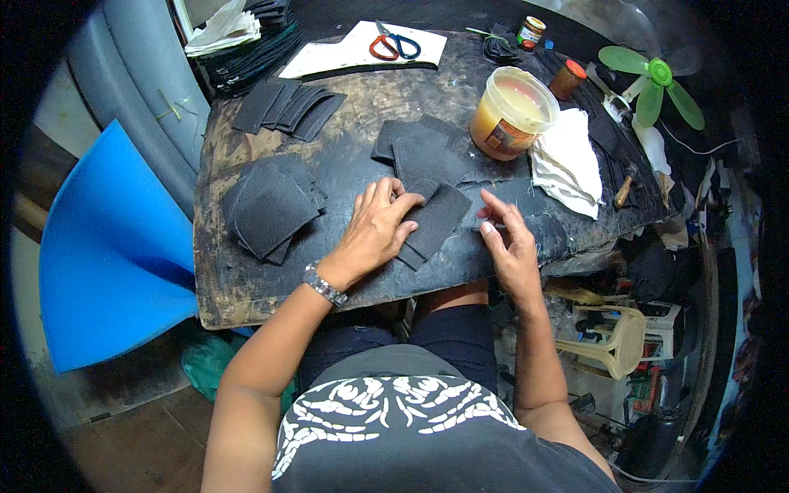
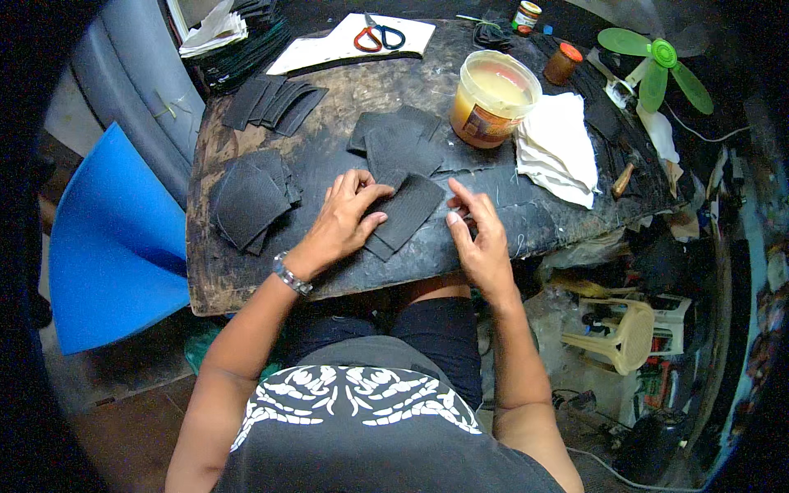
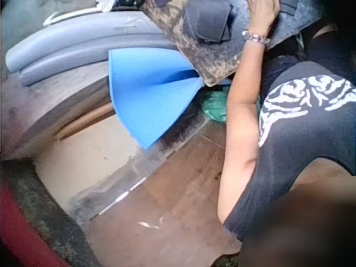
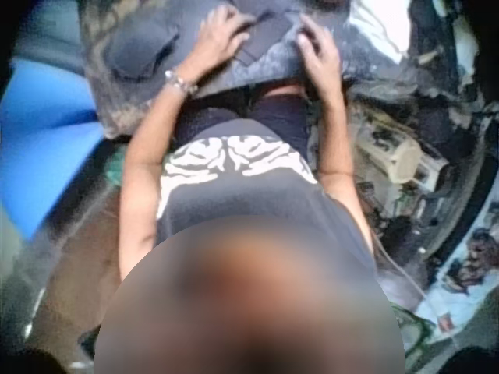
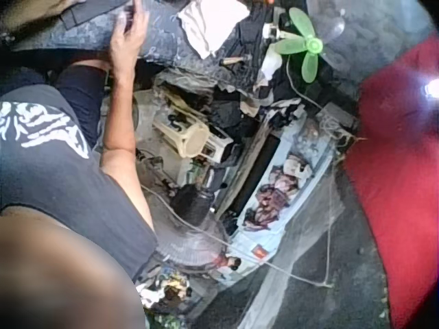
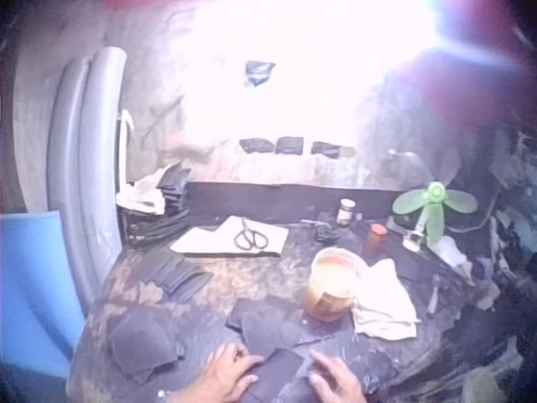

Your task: The person repeatedly picks up small black fabric pieces, applies a yellow paste from a container using a cloth, and places them on a workbench. Later, the person handles a stack of white fabric pieces, applying the same paste to them and stacking them on the table.

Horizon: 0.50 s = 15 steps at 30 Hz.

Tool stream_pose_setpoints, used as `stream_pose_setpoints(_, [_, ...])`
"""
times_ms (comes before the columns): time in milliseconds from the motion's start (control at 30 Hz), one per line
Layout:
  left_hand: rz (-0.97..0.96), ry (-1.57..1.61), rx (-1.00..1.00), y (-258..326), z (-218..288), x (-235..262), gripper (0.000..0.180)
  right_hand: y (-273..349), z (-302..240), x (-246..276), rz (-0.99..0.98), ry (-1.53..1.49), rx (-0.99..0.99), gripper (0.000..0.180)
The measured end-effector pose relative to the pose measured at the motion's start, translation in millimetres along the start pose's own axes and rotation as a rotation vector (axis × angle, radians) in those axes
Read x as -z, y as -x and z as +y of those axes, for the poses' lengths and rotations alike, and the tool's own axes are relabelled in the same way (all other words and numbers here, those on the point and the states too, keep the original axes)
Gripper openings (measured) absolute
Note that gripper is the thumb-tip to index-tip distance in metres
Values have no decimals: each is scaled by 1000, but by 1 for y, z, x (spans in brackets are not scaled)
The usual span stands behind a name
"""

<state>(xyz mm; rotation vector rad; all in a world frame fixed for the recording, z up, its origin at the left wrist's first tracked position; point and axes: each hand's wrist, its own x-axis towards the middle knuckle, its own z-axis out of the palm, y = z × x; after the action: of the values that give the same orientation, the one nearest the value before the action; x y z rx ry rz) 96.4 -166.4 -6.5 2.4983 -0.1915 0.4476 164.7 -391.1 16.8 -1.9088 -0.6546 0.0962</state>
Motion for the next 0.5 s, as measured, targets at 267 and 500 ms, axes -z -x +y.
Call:
stream_pose_setpoints(267, [-406, 103, -46, 12, -1, 32, 58, 58, -7, -10, -143, -509, -466, 50])
stream_pose_setpoints(500, [-431, 109, -131, 18, 3, 30, 64, 86, -4, -22, -151, -458, -460, 56])
